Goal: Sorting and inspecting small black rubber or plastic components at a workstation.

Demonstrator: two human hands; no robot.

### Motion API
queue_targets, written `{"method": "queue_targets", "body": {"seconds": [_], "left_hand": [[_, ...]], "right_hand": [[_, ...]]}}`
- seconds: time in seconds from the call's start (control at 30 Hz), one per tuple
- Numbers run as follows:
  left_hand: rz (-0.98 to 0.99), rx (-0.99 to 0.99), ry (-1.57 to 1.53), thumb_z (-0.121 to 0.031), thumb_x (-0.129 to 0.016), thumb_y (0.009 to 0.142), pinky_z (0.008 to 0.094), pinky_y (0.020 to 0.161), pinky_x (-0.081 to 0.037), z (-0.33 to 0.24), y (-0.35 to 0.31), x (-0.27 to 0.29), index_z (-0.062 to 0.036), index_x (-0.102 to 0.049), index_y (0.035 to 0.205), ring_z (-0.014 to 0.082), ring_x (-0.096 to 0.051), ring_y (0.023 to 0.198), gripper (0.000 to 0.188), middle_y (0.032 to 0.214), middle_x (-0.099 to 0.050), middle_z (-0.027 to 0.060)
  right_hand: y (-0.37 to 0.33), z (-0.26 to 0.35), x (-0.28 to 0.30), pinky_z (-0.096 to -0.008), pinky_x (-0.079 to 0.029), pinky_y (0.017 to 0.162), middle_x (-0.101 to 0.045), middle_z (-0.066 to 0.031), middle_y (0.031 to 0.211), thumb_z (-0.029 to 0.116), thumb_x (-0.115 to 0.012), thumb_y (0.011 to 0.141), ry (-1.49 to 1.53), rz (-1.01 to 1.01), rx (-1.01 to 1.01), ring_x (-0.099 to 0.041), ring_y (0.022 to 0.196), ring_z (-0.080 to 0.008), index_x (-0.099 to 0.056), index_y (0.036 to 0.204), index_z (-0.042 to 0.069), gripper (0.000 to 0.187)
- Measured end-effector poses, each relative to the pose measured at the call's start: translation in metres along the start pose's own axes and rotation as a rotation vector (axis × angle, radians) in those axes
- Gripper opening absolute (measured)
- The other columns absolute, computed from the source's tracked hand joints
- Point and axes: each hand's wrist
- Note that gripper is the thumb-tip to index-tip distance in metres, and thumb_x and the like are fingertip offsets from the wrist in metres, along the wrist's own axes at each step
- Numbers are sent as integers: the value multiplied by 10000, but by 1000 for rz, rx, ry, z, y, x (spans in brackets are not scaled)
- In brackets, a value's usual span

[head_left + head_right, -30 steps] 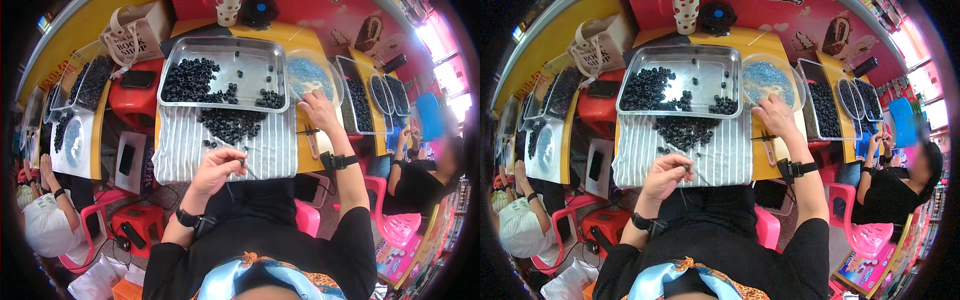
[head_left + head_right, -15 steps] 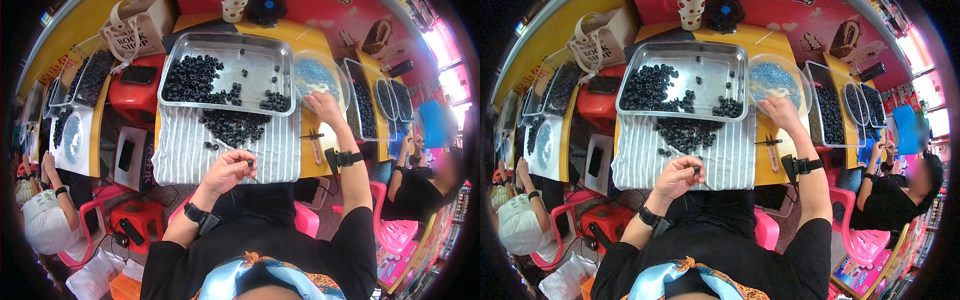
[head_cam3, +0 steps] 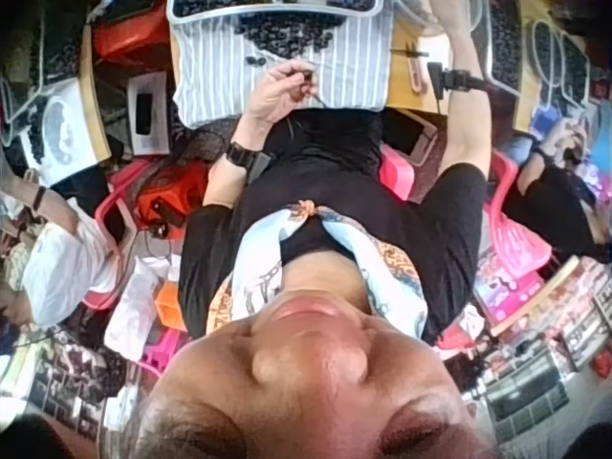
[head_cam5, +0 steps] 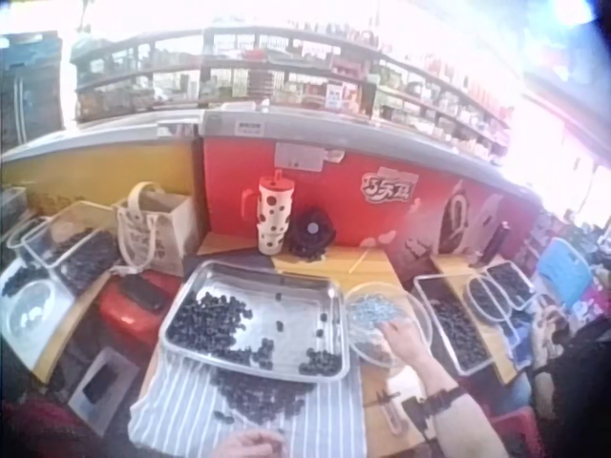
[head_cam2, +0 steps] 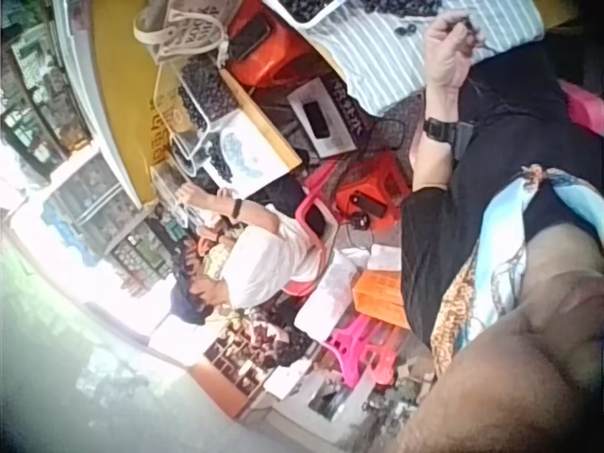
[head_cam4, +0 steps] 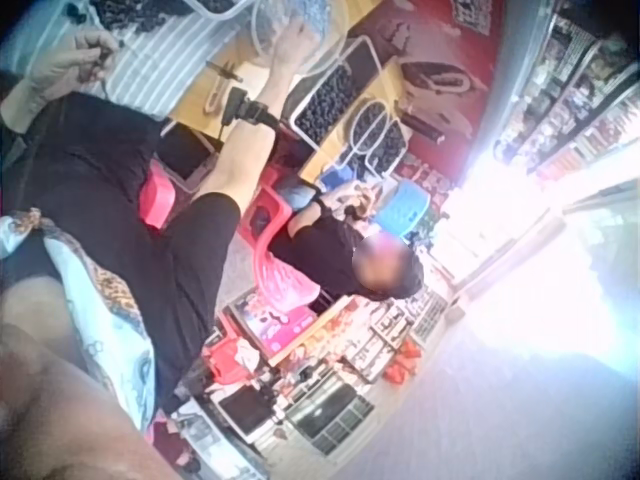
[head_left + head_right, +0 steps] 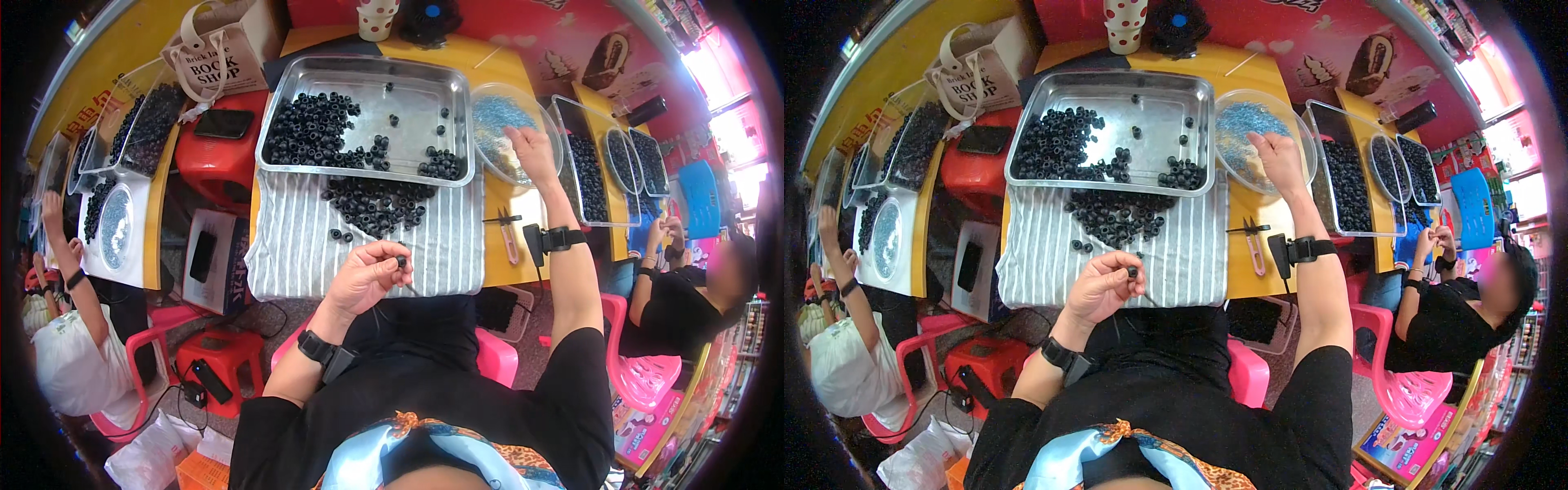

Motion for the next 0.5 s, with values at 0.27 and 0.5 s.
{"method": "queue_targets", "body": {"seconds": [0.27,0.5], "left_hand": [[-2,-11,21,-84,-630,902,302,780,-531,3,-2,3,23,-613,1114,199,-655,850,238,964,-661,121],[-10,-24,6,-68,-620,905,320,813,-536,3,-6,-1,28,-615,1105,195,-645,894,222,962,-658,115]], "right_hand": [[6,12,-5,-401,-411,534,-547,-200,615,333,-642,884,-136,-115,73,-529,546,-331,-636,741,-9,371],[-68,96,-21,-362,-365,495,-447,-136,580,228,-689,854,105,9,433,-457,498,-236,-527,659,6,336]]}}
Point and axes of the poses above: each hand's wrist, its own y-axis towards the middle knuckle, its own x-axis out of the back of the hand, z = x × y
